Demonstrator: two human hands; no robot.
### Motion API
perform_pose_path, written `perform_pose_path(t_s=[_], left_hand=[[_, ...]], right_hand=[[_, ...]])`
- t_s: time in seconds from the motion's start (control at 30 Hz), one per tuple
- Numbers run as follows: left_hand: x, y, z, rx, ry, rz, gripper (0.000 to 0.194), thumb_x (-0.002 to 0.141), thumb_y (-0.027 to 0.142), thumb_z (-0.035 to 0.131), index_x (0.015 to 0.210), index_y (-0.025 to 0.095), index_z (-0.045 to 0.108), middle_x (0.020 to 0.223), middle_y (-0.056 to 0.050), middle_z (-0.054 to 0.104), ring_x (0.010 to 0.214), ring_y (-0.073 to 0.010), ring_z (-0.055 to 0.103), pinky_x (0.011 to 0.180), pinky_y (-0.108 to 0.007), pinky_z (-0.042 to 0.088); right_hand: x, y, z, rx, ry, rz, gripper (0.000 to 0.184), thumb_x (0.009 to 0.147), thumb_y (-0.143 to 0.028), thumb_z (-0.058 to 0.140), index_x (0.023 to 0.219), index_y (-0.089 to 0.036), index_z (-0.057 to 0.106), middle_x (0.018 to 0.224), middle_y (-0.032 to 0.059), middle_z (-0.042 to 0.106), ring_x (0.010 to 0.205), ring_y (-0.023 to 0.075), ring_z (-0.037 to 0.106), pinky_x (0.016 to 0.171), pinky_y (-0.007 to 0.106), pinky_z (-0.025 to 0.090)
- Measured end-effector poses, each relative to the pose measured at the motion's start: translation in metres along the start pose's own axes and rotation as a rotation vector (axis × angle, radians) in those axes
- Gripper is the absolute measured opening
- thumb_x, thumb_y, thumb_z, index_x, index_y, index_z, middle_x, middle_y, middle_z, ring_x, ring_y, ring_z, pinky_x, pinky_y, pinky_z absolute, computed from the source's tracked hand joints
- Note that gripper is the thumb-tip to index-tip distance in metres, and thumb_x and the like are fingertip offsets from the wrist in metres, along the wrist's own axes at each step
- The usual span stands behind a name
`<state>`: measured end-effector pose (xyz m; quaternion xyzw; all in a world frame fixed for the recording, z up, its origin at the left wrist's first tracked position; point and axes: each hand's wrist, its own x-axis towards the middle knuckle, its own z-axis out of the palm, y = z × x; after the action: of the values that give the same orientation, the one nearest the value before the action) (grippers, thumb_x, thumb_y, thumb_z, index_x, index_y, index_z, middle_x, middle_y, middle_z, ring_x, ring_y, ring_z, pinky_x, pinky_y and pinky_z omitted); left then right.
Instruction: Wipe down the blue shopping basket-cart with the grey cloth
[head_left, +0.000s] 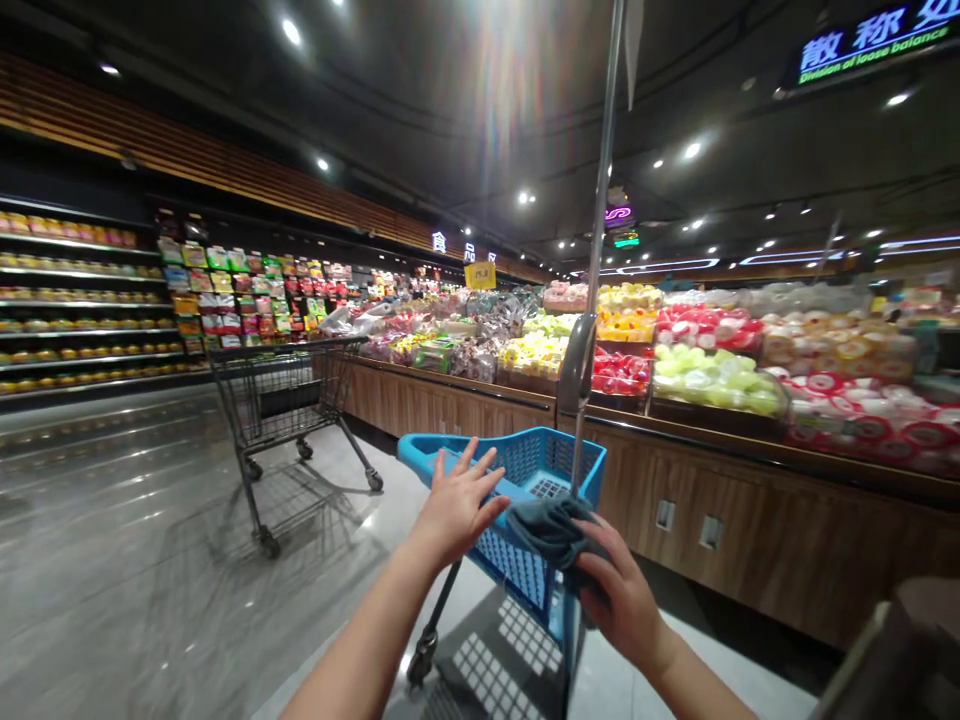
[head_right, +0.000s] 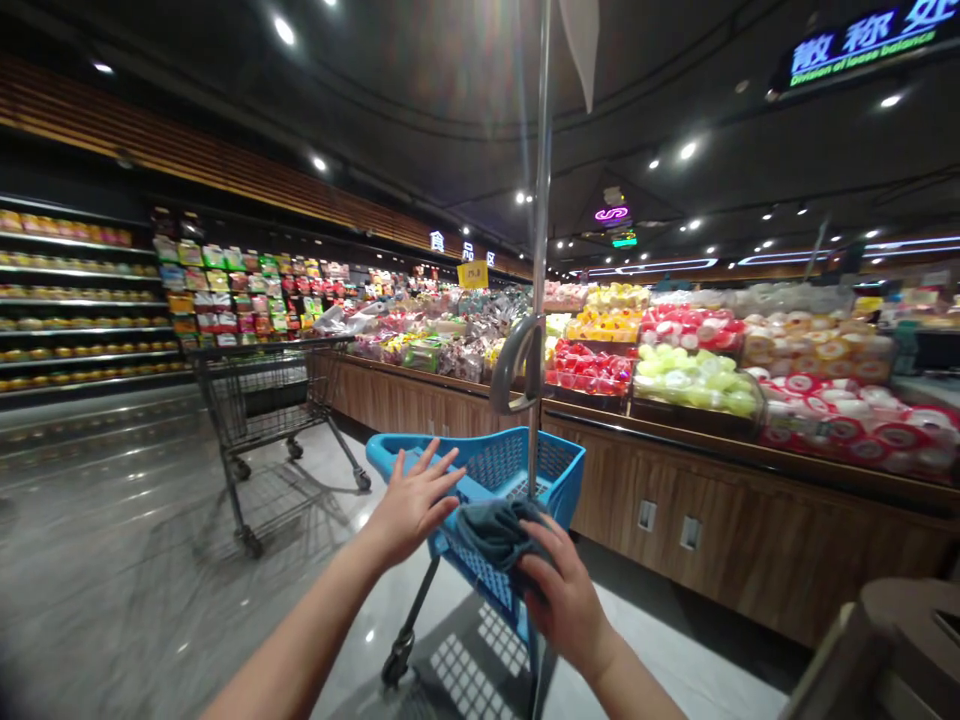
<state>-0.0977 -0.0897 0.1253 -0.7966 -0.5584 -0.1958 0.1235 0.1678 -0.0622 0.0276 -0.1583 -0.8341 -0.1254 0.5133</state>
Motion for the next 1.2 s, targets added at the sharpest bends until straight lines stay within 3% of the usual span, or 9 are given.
perform_pose_path(t_s=[0.13,0.33,0.47,0.63,0.77,0.87,1.0,1.1,1.2], left_hand=[[0.005,0.005,-0.002,0.052,-0.007,-0.054,0.062,0.094,0.065,0.028,0.142,0.029,0.044,0.156,-0.006,0.030,0.148,-0.0317,0.011,0.113,-0.068,0.003],[0.000,0.036,0.008,-0.047,-0.021,0.053,0.072,0.090,0.071,0.031,0.150,0.031,0.026,0.159,-0.005,0.021,0.148,-0.0300,0.012,0.115,-0.066,0.006],[0.002,0.039,0.013,-0.130,-0.006,0.037,0.058,0.093,0.065,0.033,0.139,0.033,0.049,0.157,-0.004,0.028,0.147,-0.0325,0.013,0.113,-0.069,0.006],[0.003,0.019,0.012,-0.189,0.014,0.067,0.056,0.091,0.065,0.040,0.135,0.033,0.053,0.157,-0.005,0.030,0.147,-0.0349,0.014,0.111,-0.071,0.004],[0.000,0.016,0.013,-0.175,0.021,0.079,0.067,0.087,0.070,0.042,0.142,0.031,0.044,0.157,-0.006,0.028,0.147,-0.0352,0.012,0.111,-0.071,0.004],[-0.002,0.017,0.015,-0.160,0.025,0.074,0.071,0.085,0.072,0.043,0.143,0.032,0.042,0.157,-0.007,0.028,0.147,-0.0364,0.012,0.110,-0.073,0.004],[-0.002,0.016,0.018,-0.146,0.033,0.074,0.072,0.085,0.071,0.045,0.144,0.031,0.040,0.157,-0.007,0.028,0.146,-0.0365,0.013,0.110,-0.073,0.004],[-0.001,0.014,0.017,-0.140,0.036,0.065,0.070,0.086,0.070,0.045,0.144,0.030,0.041,0.156,-0.008,0.030,0.146,-0.0358,0.014,0.111,-0.072,0.004],[0.001,0.015,0.016,-0.146,0.032,0.065,0.069,0.086,0.070,0.044,0.144,0.031,0.041,0.156,-0.007,0.030,0.146,-0.0350,0.015,0.111,-0.071,0.005]], right_hand=[[0.008,0.018,-0.015,-0.057,0.078,0.134,0.026,0.090,-0.016,0.046,0.114,-0.024,0.055,0.124,0.0114,0.056,0.117,0.0259,0.056,0.094,0.045,0.054],[0.094,0.027,-0.043,-0.202,0.426,0.260,0.030,0.093,-0.023,0.050,0.123,-0.026,0.053,0.136,0.0117,0.049,0.129,0.0305,0.047,0.105,0.055,0.042],[0.110,0.030,-0.010,-0.257,0.228,0.299,0.060,0.093,-0.031,0.052,0.147,-0.022,0.029,0.150,0.0197,0.031,0.136,0.0374,0.038,0.102,0.057,0.044],[0.059,0.032,0.025,-0.235,-0.049,0.226,0.064,0.094,-0.023,0.046,0.152,-0.028,0.019,0.154,0.0157,0.028,0.138,0.0342,0.036,0.102,0.052,0.048],[0.055,0.037,0.018,-0.219,-0.049,0.155,0.066,0.094,-0.020,0.045,0.152,-0.032,0.018,0.159,0.0103,0.020,0.140,0.0319,0.033,0.105,0.050,0.045],[0.090,0.044,0.008,-0.267,0.037,0.177,0.069,0.094,-0.024,0.047,0.154,-0.031,0.013,0.160,0.0116,0.012,0.136,0.0350,0.039,0.101,0.051,0.049],[0.128,0.042,0.007,-0.367,0.142,0.266,0.081,0.093,-0.033,0.051,0.155,-0.020,0.000,0.158,0.0225,0.014,0.127,0.0418,0.049,0.090,0.053,0.054],[0.114,0.035,0.020,-0.400,0.071,0.258,0.083,0.092,-0.030,0.053,0.155,-0.017,0.000,0.158,0.0238,0.011,0.123,0.0409,0.053,0.088,0.051,0.056],[0.083,0.032,0.027,-0.391,-0.038,0.175,0.075,0.091,-0.018,0.051,0.154,-0.022,0.013,0.160,0.0176,0.002,0.127,0.0373,0.050,0.090,0.047,0.057]])
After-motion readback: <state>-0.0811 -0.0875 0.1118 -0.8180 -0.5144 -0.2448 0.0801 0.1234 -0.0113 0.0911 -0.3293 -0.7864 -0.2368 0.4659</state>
